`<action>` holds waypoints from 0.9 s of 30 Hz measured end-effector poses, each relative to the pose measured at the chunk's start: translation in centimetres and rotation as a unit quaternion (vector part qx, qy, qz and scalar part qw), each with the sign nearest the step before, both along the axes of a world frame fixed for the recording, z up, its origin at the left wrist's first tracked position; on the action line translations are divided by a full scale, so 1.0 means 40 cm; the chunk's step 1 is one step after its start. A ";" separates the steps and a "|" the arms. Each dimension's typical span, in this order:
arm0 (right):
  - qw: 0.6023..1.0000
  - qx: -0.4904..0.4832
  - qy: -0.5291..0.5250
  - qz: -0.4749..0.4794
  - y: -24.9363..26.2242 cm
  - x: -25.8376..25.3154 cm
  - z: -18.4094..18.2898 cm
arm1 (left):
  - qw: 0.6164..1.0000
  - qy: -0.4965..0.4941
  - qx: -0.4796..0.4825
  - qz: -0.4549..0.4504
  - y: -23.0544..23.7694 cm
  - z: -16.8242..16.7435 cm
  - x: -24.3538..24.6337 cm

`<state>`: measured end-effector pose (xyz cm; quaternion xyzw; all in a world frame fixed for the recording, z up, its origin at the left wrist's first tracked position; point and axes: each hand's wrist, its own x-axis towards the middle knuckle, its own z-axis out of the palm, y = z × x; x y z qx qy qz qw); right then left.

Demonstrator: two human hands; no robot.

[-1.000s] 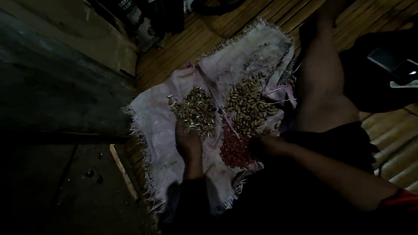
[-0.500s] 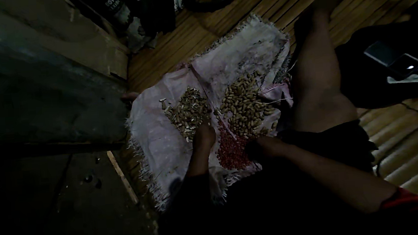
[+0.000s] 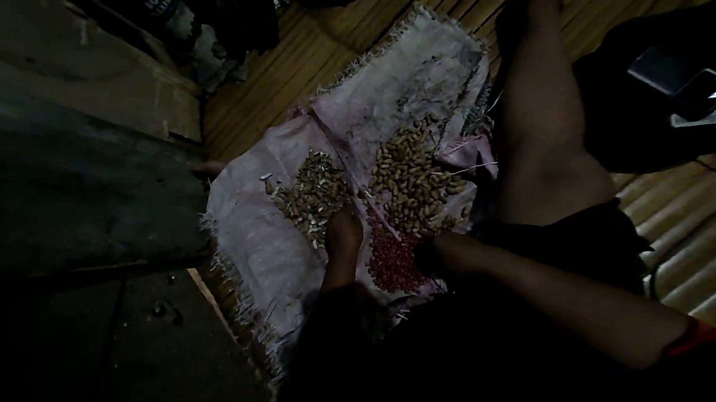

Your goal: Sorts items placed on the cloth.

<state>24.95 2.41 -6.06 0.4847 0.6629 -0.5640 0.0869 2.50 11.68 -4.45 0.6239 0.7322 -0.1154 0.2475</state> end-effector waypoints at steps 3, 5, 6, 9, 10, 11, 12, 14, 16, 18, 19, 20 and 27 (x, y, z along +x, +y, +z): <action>1.000 0.007 0.003 0.003 -0.001 0.000 -0.011 | 0.999 0.029 -0.008 0.016 -0.012 0.073 0.066; 1.000 0.012 0.005 0.004 -0.002 0.000 -0.016 | 0.998 0.044 -0.016 0.034 -0.008 0.076 0.076; 1.000 0.011 0.007 0.001 -0.002 -0.001 -0.013 | 0.997 0.046 -0.038 0.040 -0.001 0.074 0.075; 1.000 0.003 0.004 0.001 -0.002 -0.001 -0.004 | 0.995 0.087 0.046 0.009 0.006 -0.074 -0.012; 1.000 0.003 0.004 0.001 -0.003 -0.001 -0.003 | 0.994 0.096 0.044 0.005 0.010 -0.089 -0.022; 1.000 0.004 0.005 -0.001 -0.003 0.000 -0.004 | 0.994 0.103 0.034 0.000 0.013 -0.091 -0.024; 1.000 0.005 0.004 -0.002 -0.003 0.001 -0.006 | 0.994 0.109 0.024 -0.005 0.016 -0.087 -0.023; 1.000 0.004 0.002 -0.005 -0.003 0.003 -0.007 | 0.992 0.125 0.010 -0.015 0.015 -0.077 -0.017; 1.000 0.005 0.000 -0.007 -0.004 0.004 -0.011 | 0.991 0.132 0.008 -0.029 0.011 -0.075 -0.017; 1.000 0.009 -0.001 -0.007 -0.005 0.000 -0.015 | 0.991 0.132 0.004 -0.035 0.007 -0.081 -0.026; 1.000 0.009 -0.002 -0.005 -0.005 -0.001 -0.016 | 0.991 0.129 0.003 -0.034 0.006 -0.084 -0.031; 1.000 0.009 -0.001 -0.004 -0.004 -0.001 -0.017 | 0.992 0.125 0.003 -0.030 0.006 -0.086 -0.035; 1.000 0.006 0.003 -0.022 -0.002 0.000 -0.015 | 0.999 0.034 0.002 -0.036 -0.059 -0.040 -0.028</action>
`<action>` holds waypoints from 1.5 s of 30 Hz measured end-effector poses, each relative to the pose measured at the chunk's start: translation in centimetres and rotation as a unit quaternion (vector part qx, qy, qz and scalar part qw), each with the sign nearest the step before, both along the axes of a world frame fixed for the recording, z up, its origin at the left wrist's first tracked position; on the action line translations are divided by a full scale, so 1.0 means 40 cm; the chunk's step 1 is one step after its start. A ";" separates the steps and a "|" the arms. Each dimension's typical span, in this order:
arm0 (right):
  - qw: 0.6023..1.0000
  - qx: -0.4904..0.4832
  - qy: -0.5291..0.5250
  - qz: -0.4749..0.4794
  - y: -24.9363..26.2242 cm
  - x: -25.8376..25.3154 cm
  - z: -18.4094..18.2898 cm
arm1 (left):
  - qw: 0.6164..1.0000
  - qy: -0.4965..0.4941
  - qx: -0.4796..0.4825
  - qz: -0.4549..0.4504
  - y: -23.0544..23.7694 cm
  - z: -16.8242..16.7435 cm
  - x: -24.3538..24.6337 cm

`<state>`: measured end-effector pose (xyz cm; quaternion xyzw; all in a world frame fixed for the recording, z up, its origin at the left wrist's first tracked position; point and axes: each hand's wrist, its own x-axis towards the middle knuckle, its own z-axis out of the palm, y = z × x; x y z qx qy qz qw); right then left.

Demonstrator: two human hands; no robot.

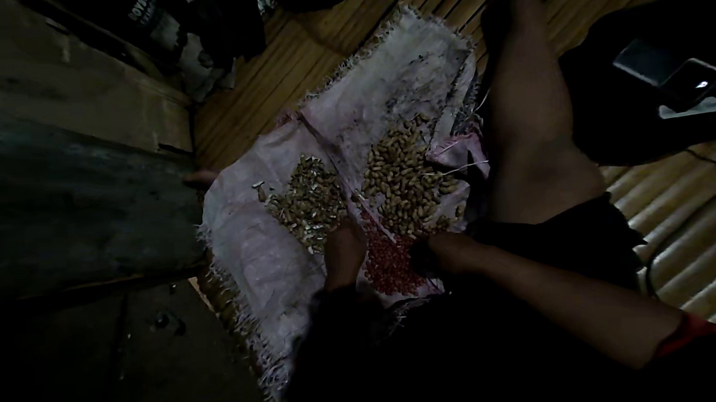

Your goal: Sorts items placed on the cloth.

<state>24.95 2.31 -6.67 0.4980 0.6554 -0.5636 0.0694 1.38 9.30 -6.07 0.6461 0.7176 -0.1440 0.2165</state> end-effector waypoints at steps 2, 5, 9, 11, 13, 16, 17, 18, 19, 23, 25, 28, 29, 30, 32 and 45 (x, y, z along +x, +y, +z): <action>1.000 -0.003 -0.005 -0.004 0.002 -0.003 0.004 | 0.999 -0.017 -0.023 -0.038 -0.022 0.013 0.014; 1.000 -0.011 -0.013 -0.002 0.005 -0.007 0.007 | 0.996 -0.027 -0.026 -0.077 -0.024 0.012 0.029; 1.000 -0.004 -0.007 -0.001 0.003 -0.006 -0.009 | 0.994 -0.025 0.025 -0.104 -0.005 -0.030 0.035; 1.000 -0.007 -0.004 -0.007 0.004 -0.002 -0.008 | 0.993 -0.022 0.037 -0.110 0.006 -0.050 0.038; 1.000 -0.012 -0.008 -0.008 0.005 0.000 -0.005 | 0.992 -0.020 0.044 -0.114 0.015 -0.062 0.045; 1.000 -0.014 -0.009 -0.005 0.006 -0.001 0.001 | 0.993 -0.013 0.021 -0.115 0.023 -0.071 0.053; 1.000 -0.013 -0.010 -0.003 0.008 -0.002 0.002 | 0.993 -0.005 0.012 -0.120 0.024 -0.072 0.053; 1.000 -0.012 -0.013 -0.003 0.009 -0.002 0.002 | 0.992 0.001 0.007 -0.130 0.021 -0.073 0.051; 1.000 -0.014 -0.014 -0.004 0.008 -0.002 0.001 | 0.990 0.007 0.007 -0.140 0.015 -0.075 0.047; 1.000 -0.013 -0.011 -0.006 0.009 -0.001 -0.006 | 0.987 -0.008 0.003 -0.160 -0.023 -0.060 0.036; 1.000 -0.015 -0.013 -0.008 0.008 -0.001 -0.003 | 0.986 -0.017 -0.013 -0.168 -0.042 -0.052 0.034; 1.000 -0.009 -0.011 -0.004 0.007 -0.006 -0.008 | 0.988 -0.035 -0.023 -0.149 -0.058 -0.043 0.032; 1.000 -0.005 -0.010 -0.004 0.007 -0.006 -0.011 | 0.989 -0.042 -0.017 -0.139 -0.060 -0.041 0.032; 1.000 0.001 -0.008 -0.004 0.005 -0.005 -0.013 | 0.990 -0.049 -0.004 -0.130 -0.060 -0.040 0.032; 1.000 0.001 -0.011 -0.003 0.004 -0.003 -0.010 | 0.990 -0.053 0.028 -0.126 -0.058 -0.045 0.032; 1.000 -0.014 -0.003 -0.015 0.010 -0.001 -0.006 | 0.973 0.010 -0.202 -0.113 -0.088 0.116 0.146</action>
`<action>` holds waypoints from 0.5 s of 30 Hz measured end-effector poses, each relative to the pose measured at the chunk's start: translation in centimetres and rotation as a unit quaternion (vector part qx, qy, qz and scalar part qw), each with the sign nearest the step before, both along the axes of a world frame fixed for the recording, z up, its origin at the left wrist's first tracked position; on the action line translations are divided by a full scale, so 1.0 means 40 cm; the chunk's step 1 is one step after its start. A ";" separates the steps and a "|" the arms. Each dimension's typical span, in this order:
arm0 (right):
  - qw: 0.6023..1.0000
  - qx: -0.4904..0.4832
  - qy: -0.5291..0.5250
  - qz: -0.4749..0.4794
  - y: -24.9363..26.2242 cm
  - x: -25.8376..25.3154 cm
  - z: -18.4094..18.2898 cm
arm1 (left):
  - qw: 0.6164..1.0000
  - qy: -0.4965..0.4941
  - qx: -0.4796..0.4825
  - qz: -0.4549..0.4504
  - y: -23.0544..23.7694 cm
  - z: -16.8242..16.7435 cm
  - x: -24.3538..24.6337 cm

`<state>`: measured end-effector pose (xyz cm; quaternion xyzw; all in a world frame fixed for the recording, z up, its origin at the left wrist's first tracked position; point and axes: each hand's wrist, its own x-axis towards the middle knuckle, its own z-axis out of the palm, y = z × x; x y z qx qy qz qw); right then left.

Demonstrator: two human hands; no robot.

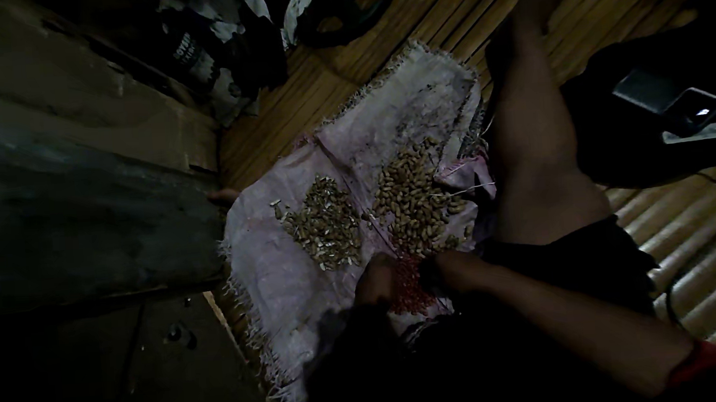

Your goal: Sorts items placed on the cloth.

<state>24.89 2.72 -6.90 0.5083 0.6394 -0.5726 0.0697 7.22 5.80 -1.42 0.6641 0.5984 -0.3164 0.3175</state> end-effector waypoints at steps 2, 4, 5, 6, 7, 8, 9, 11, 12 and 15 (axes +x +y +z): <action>1.000 0.011 0.004 0.004 -0.005 -0.004 -0.018 | 0.996 -0.025 0.075 -0.042 -0.019 -0.068 -0.054; 1.000 0.016 0.001 0.002 -0.007 -0.006 -0.026 | 0.987 -0.071 0.141 -0.037 -0.014 -0.130 -0.099; 1.000 0.011 -0.004 0.004 -0.006 -0.006 -0.021 | 0.983 -0.084 0.159 -0.033 -0.003 -0.145 -0.108; 1.000 0.006 -0.009 0.005 -0.005 -0.007 -0.015 | 0.980 -0.094 0.173 -0.029 0.006 -0.154 -0.110; 1.000 -0.001 -0.015 0.005 -0.004 -0.007 -0.009 | 0.977 -0.101 0.185 -0.026 0.016 -0.161 -0.108; 1.000 -0.002 -0.018 0.002 -0.004 -0.007 -0.008 | 0.975 -0.105 0.194 -0.027 0.027 -0.168 -0.104; 1.000 -0.002 -0.018 0.001 -0.003 -0.006 -0.010 | 0.974 -0.105 0.200 -0.030 0.036 -0.176 -0.101; 1.000 -0.001 -0.017 0.003 -0.005 -0.005 -0.012 | 0.973 -0.103 0.204 -0.030 0.044 -0.192 -0.095; 1.000 0.005 -0.016 0.000 -0.008 -0.005 -0.018 | 0.974 -0.099 0.203 -0.025 0.045 -0.197 -0.092; 1.000 0.015 -0.007 -0.001 -0.010 -0.002 -0.017 | 0.975 -0.089 0.205 -0.012 0.041 -0.200 -0.086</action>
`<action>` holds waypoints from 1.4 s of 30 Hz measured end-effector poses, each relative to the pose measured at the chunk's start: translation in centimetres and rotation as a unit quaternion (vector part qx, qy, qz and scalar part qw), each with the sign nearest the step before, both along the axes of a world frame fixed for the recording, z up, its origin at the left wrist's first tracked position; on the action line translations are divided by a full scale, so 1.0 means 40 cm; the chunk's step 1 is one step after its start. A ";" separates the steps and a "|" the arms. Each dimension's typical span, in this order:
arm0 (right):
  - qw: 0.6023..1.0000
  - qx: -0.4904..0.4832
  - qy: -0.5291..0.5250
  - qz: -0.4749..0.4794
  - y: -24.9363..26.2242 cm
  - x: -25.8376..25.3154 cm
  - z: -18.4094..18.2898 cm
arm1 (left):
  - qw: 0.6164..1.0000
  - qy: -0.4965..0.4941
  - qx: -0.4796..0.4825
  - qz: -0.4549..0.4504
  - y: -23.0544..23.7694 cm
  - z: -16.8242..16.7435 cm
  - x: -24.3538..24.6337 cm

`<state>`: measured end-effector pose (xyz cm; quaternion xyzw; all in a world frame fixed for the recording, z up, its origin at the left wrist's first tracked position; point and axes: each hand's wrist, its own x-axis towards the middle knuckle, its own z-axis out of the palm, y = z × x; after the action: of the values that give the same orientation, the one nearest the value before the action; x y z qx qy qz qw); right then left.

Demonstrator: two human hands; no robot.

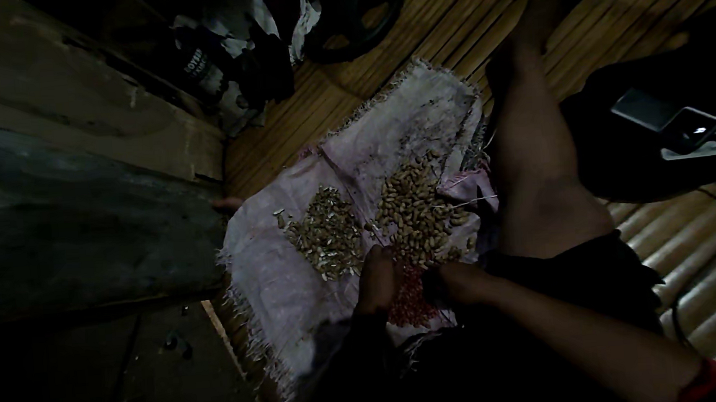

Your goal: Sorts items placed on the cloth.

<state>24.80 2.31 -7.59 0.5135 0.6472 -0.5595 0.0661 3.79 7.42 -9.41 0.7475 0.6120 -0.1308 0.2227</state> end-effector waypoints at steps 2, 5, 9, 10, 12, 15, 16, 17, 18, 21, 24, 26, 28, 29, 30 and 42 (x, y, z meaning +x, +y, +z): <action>1.000 0.003 0.000 0.002 0.000 -0.003 -0.005 | 1.000 0.005 0.002 0.001 -0.008 -0.002 -0.002; 1.000 0.000 -0.004 0.007 0.000 -0.008 -0.014 | 1.000 0.016 0.008 -0.006 -0.018 -0.006 -0.003; 1.000 -0.002 -0.011 0.000 0.001 -0.004 -0.016 | 0.999 0.035 0.017 -0.016 -0.024 -0.016 0.006; 1.000 -0.002 -0.014 -0.016 0.003 0.000 -0.015 | 0.999 0.039 0.019 -0.017 -0.027 -0.015 0.008; 0.997 -0.003 -0.022 -0.074 0.012 0.009 -0.003 | 0.999 0.039 0.027 -0.020 -0.034 -0.010 0.008; 0.982 0.010 -0.025 -0.188 0.039 0.030 0.016 | 0.998 0.028 0.039 -0.033 -0.047 -0.005 0.003; 0.975 0.019 -0.022 -0.222 0.048 0.037 0.019 | 0.998 0.030 0.038 -0.037 -0.050 -0.006 0.000; 0.967 0.027 -0.018 -0.252 0.055 0.043 0.017 | 0.998 0.035 0.032 -0.040 -0.051 -0.004 -0.001; 0.960 0.034 -0.014 -0.277 0.059 0.048 0.011 | 0.998 0.038 0.021 -0.043 -0.054 0.000 -0.002; 0.949 0.040 -0.001 -0.312 0.066 0.059 -0.001 | 0.998 0.031 -0.037 -0.048 -0.066 0.034 -0.002; 0.958 0.028 0.007 -0.284 0.061 0.063 -0.012 | 0.992 0.023 -0.112 -0.058 -0.080 0.078 -0.010; 0.971 0.012 0.009 -0.238 0.055 0.061 -0.020 | 0.985 0.025 -0.155 -0.066 -0.094 0.092 -0.027; 0.980 0.007 -0.014 -0.198 0.051 0.053 -0.027 | 0.981 0.002 -0.181 -0.070 -0.109 0.108 -0.044; 0.983 0.011 -0.023 -0.181 0.047 0.050 -0.029 | 0.981 -0.015 -0.186 -0.061 -0.117 0.119 -0.051; 0.985 0.017 -0.029 -0.168 0.042 0.047 -0.035 | 0.981 -0.027 -0.185 -0.043 -0.124 0.133 -0.055; 0.990 0.055 -0.092 -0.096 0.018 0.020 -0.052 | 0.946 -0.085 -0.283 -0.133 -0.220 0.093 -0.057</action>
<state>25.60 3.02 -9.68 0.6253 0.6156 -0.4777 0.0430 1.50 -1.38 -5.68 0.7369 0.4235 -0.2632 0.4565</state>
